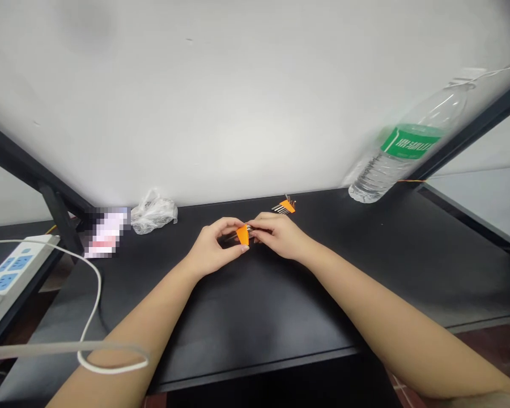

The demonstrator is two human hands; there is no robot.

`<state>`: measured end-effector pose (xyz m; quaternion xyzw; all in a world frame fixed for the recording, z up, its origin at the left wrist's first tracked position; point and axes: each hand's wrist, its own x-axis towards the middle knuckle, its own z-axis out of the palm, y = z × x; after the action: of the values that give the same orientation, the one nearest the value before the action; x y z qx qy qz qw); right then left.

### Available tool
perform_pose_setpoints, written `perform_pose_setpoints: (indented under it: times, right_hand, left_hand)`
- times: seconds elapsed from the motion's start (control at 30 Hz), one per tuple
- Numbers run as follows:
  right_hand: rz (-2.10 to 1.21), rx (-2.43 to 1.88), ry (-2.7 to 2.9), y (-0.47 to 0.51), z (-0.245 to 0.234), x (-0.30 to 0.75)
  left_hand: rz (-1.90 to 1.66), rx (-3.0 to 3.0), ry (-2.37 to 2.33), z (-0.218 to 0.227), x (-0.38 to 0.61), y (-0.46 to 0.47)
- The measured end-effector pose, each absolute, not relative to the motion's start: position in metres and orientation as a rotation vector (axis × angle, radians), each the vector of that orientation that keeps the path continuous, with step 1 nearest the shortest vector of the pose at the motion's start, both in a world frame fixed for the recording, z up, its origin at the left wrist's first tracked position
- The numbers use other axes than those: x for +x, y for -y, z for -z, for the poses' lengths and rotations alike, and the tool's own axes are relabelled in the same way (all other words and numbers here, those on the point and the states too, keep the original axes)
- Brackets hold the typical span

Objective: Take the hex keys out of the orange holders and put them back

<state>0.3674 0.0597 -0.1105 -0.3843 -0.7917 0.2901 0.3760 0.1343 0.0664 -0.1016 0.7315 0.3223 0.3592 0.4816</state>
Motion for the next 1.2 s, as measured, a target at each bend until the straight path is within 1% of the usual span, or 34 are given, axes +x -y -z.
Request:
perform_pose_setpoints:
  times: [0.17, 0.37, 0.53, 0.73, 0.8, 1.03, 1.2]
  right_hand:
    - [-0.545, -1.033, 2.218, -0.064, 0.106, 0.381]
    - [-0.407, -1.163, 2.419, -0.073, 0.113, 0.403]
    - [-0.345, -1.204, 2.533, -0.073, 0.118, 0.396]
    - [-0.166, -1.353, 2.627, -0.061, 0.11, 0.382]
    - [-0.183, -1.354, 2.611, -0.059, 0.106, 0.38]
    - [-0.508, -1.231, 2.368, -0.061, 0.095, 0.388]
    - [-0.645, -1.151, 2.326, -0.058, 0.09, 0.389]
  left_hand:
    - [-0.939, 1.836, -0.804, 0.101, 0.135, -0.066]
    - [-1.019, 1.951, -0.978, 0.106, 0.13, -0.072]
    - [-1.009, 2.007, -1.035, 0.109, 0.129, -0.074]
    - [-0.989, 2.027, -1.045, 0.111, 0.129, -0.075]
    - [-0.973, 2.034, -1.055, 0.112, 0.128, -0.076]
    - [-0.919, 2.048, -1.01, 0.113, 0.126, -0.076]
    - [-0.926, 2.045, -0.961, 0.111, 0.127, -0.074]
